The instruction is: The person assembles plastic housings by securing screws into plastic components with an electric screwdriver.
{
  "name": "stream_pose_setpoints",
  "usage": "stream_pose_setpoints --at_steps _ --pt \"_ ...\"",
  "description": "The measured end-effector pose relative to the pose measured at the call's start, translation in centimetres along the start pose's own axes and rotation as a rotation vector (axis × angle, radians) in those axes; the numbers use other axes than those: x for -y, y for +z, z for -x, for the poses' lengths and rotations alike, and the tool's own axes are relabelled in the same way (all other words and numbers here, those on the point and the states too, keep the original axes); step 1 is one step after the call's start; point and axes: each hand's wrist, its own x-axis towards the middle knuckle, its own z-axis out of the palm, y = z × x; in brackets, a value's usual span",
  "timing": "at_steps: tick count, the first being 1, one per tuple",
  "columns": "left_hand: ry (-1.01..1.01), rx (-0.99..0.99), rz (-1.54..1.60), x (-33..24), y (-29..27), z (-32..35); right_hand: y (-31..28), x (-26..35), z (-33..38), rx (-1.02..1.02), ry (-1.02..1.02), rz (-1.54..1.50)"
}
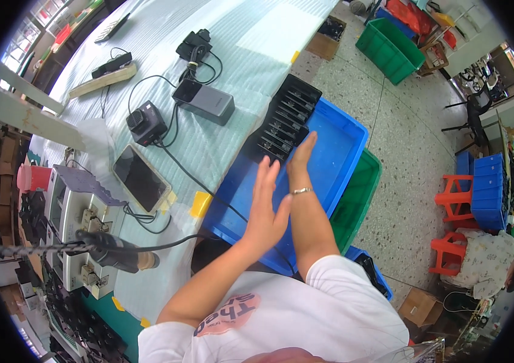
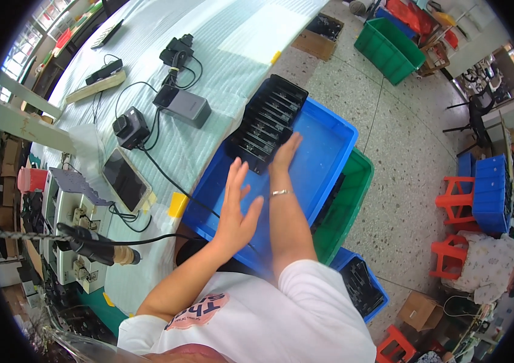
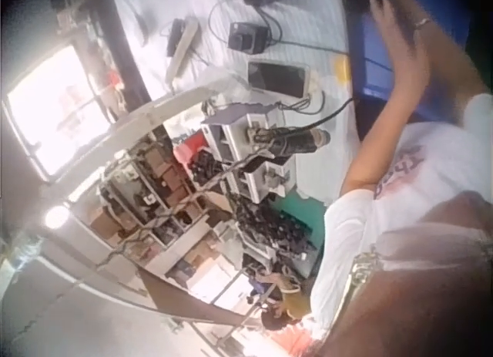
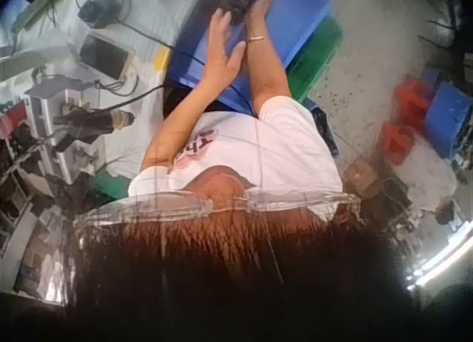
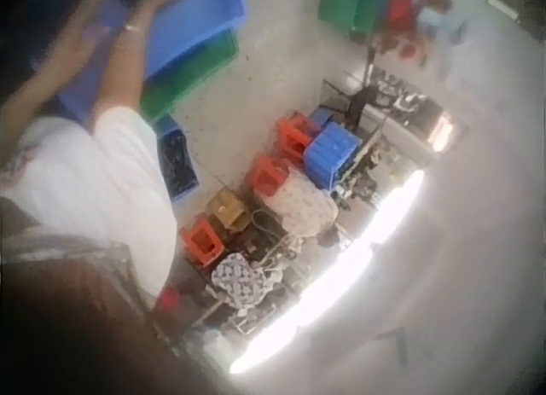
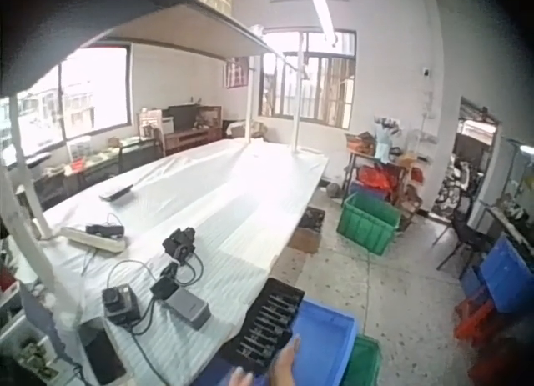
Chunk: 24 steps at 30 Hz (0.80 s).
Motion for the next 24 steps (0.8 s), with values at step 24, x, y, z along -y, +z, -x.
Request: stream_pose_setpoints --at_steps 24 --pt "-0.305 -0.02 0.037 -5.3 -13.8 24.6 -0.6 1.3 -6.2 0.095 -0.058 0.764"
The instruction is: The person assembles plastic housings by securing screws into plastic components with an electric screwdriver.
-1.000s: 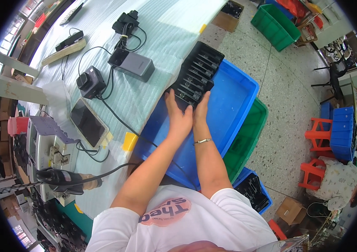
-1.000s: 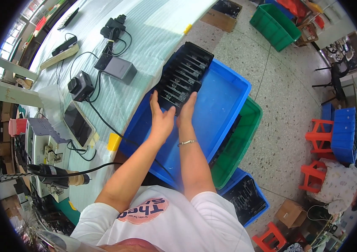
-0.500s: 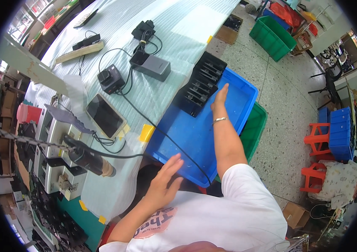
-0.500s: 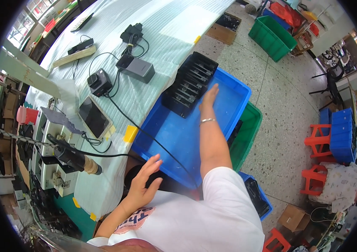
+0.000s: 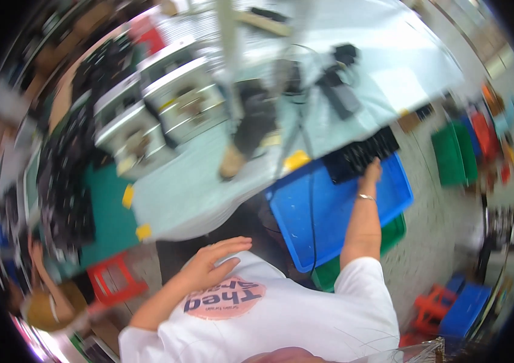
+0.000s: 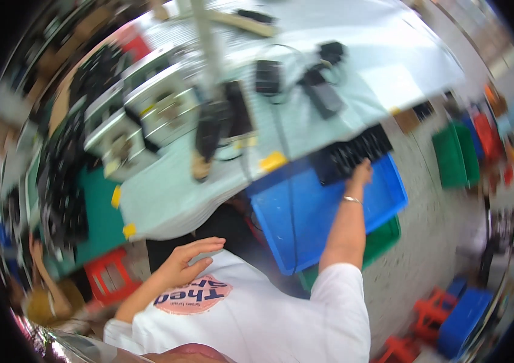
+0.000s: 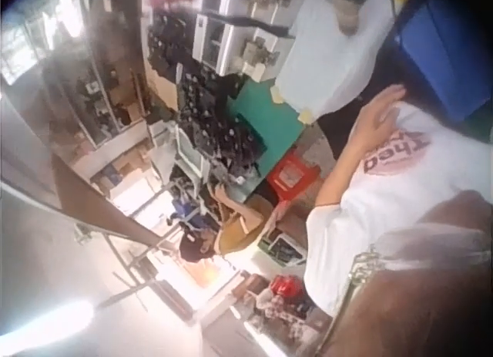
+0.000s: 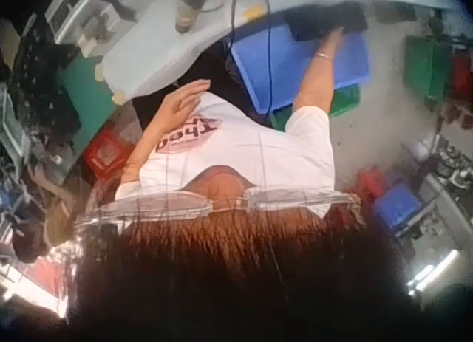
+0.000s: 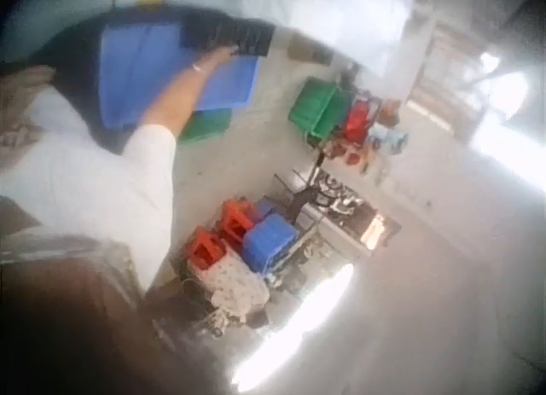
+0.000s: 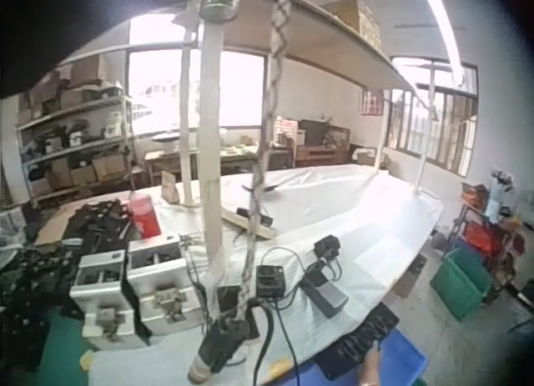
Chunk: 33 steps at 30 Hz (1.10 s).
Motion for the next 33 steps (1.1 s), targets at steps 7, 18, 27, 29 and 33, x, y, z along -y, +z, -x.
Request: stream_pose_setpoints --at_steps 7,18,27,29,33 --pt "0.02 -0.008 0.028 1.8 0.0 4.6 0.7 1.0 1.3 -0.377 -0.071 -0.178" --pt "-0.046 -0.106 0.23 3.0 0.0 4.8 0.8 -1.6 3.2 -0.376 -0.163 -0.144" --pt "-0.048 -0.008 0.159 2.1 -1.3 1.3 2.0 0.5 7.0 -0.324 -0.214 0.0" --pt "0.029 0.125 0.098 1.4 -1.9 0.1 0.0 -2.4 2.8 -0.357 -0.337 0.071" --pt "0.037 0.061 0.083 1.6 -1.7 -0.2 -1.2 -4.5 0.0 -0.272 -0.417 0.088"
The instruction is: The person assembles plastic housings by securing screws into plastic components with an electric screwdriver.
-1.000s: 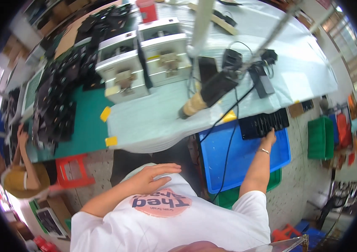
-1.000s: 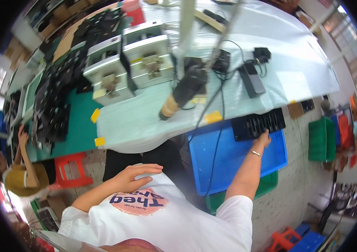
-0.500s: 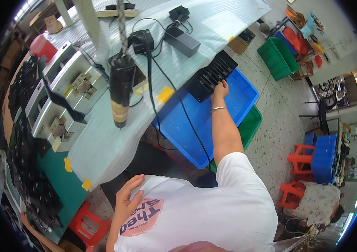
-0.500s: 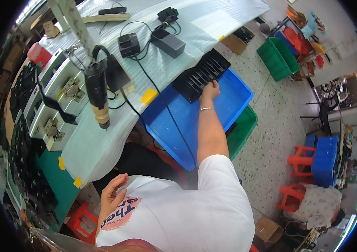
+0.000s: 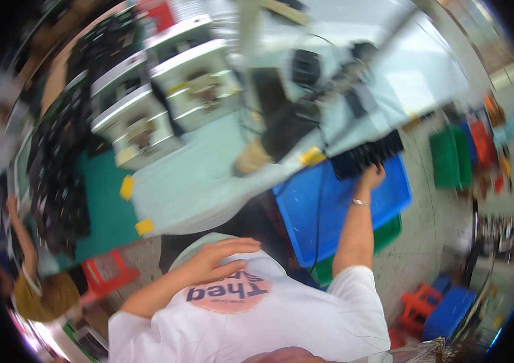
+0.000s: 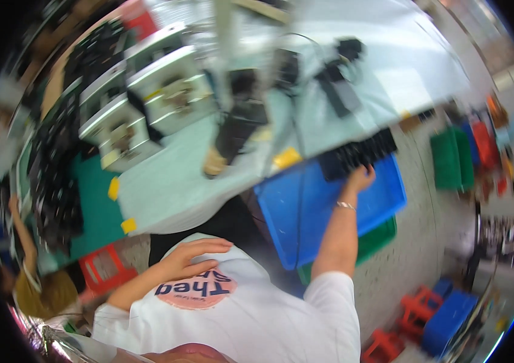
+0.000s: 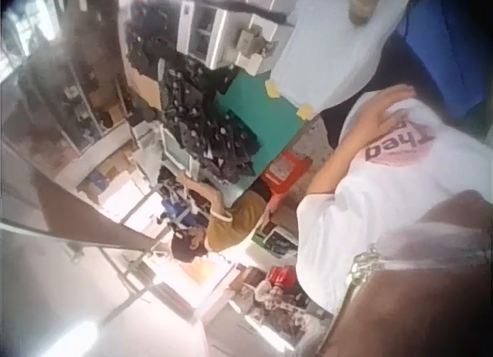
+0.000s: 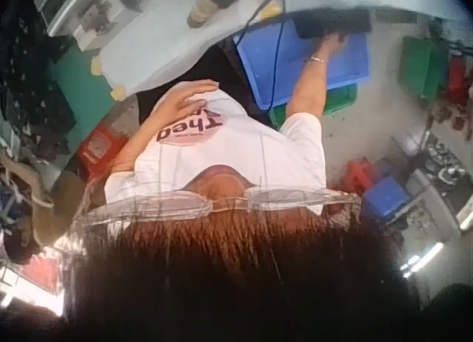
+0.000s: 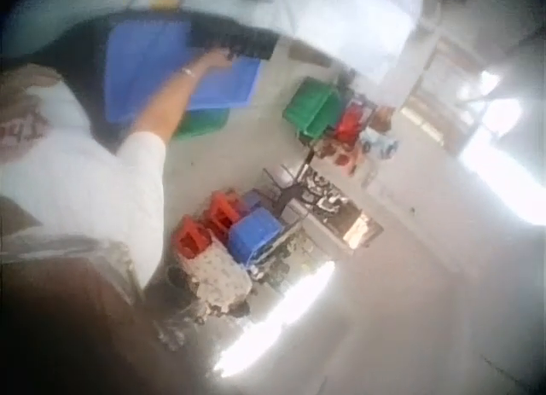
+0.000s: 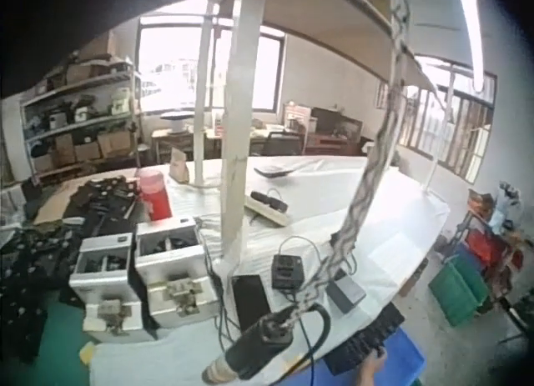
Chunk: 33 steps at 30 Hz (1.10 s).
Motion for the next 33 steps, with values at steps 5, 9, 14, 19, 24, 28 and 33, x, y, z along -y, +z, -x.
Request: stream_pose_setpoints --at_steps 5,9,14,19,24,28,33 --pt "0.064 0.058 0.135 0.8 -0.3 1.7 -2.0 3.0 -1.1 -0.006 0.005 0.066" --pt "0.02 -0.014 0.275 -1.4 -2.6 4.7 -3.8 21.0 8.1 0.218 -0.248 -0.384" --pt "0.236 -0.683 -0.126 -4.0 -9.7 10.2 -10.0 29.1 20.3 0.779 -0.775 -0.589" --pt "0.272 -1.441 -0.703 -3.6 -20.3 18.8 -9.6 35.6 30.2 0.927 -0.743 -0.325" --pt "-0.074 -1.552 -1.082 -2.9 -31.4 26.1 -8.8 36.6 32.2 0.967 -0.556 -0.297" --pt "-0.363 -1.036 -0.949 -2.5 -37.1 29.0 -6.8 36.6 32.4 0.871 -0.504 -0.297" --pt "-0.591 -0.664 -0.968 -1.4 -40.1 27.7 -5.6 35.6 31.7 0.797 -0.386 -0.3"
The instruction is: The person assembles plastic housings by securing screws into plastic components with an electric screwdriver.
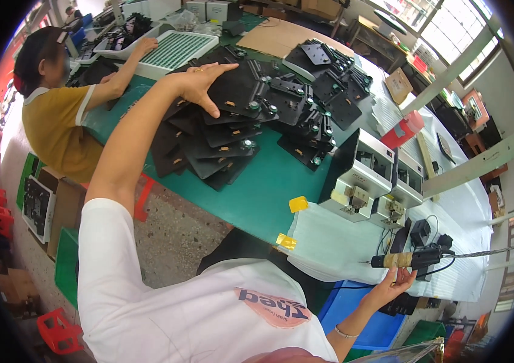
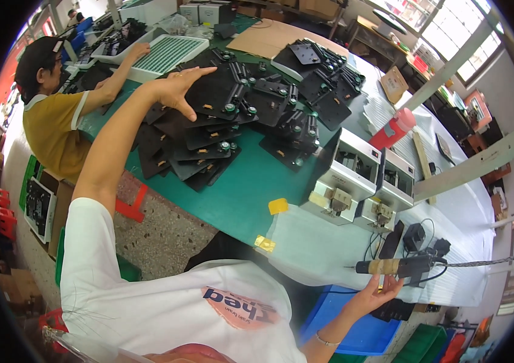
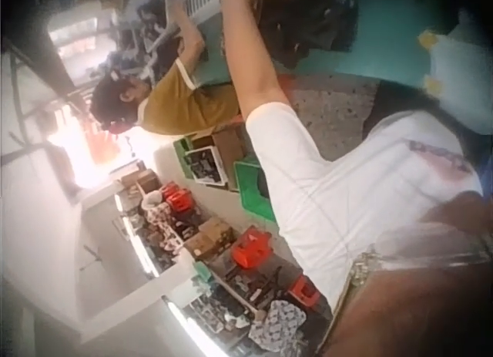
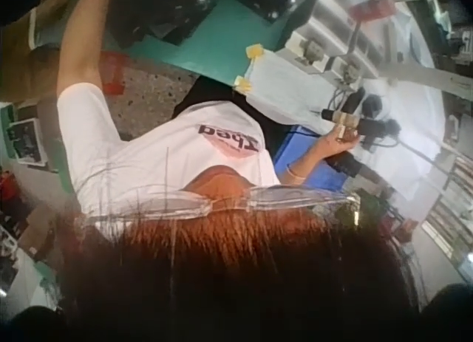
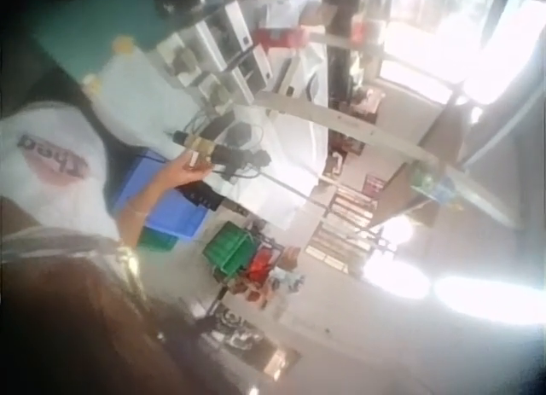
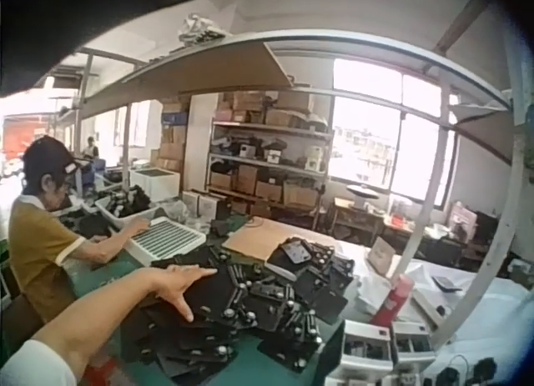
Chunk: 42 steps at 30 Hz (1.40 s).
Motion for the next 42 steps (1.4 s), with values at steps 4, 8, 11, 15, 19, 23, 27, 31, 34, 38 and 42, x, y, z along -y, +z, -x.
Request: stream_pose_setpoints --at_steps 4,8,11,15,19,23,27,31,34,38,42 --pt "0.098 0.019 0.021 0.7 0.0 -1.1 0.1 -1.4 -1.9 -0.041 0.173 -0.236" --pt "0.17 -0.076 -0.002 1.3 0.5 -1.0 1.3 -1.9 -2.7 0.052 0.121 -0.325" --pt "0.216 -0.061 0.029 1.4 0.5 -0.7 1.5 -1.1 -3.1 0.165 0.167 -0.503" --pt "0.241 -0.174 0.196 2.1 1.0 -0.4 1.3 0.5 -3.3 0.302 0.15 -0.729" --pt "0.186 -0.258 0.147 -0.3 -0.5 2.1 2.7 3.2 -4.4 0.484 0.079 -0.887" --pt "0.188 -0.372 0.204 -7.3 1.3 5.8 6.9 4.8 -5.9 0.536 -0.089 -0.907" --pt "0.27 -0.37 0.225 -17.5 5.4 9.5 9.3 6.0 -6.8 0.677 0.016 -1.025" --pt "0.257 -0.179 0.326 -24.6 11.2 11.0 11.3 6.6 -7.2 0.659 -0.137 -0.931" --pt "0.242 -0.095 0.431 -26.7 15.7 10.4 11.9 7.3 -6.7 0.598 -0.159 -0.925" --pt "0.24 -0.124 0.426 -28.4 18.9 10.0 9.7 6.4 -7.2 0.783 -0.028 -1.184" --pt "0.243 -0.106 0.4 -28.3 20.3 9.6 7.7 4.9 -7.1 0.738 -0.114 -1.106"
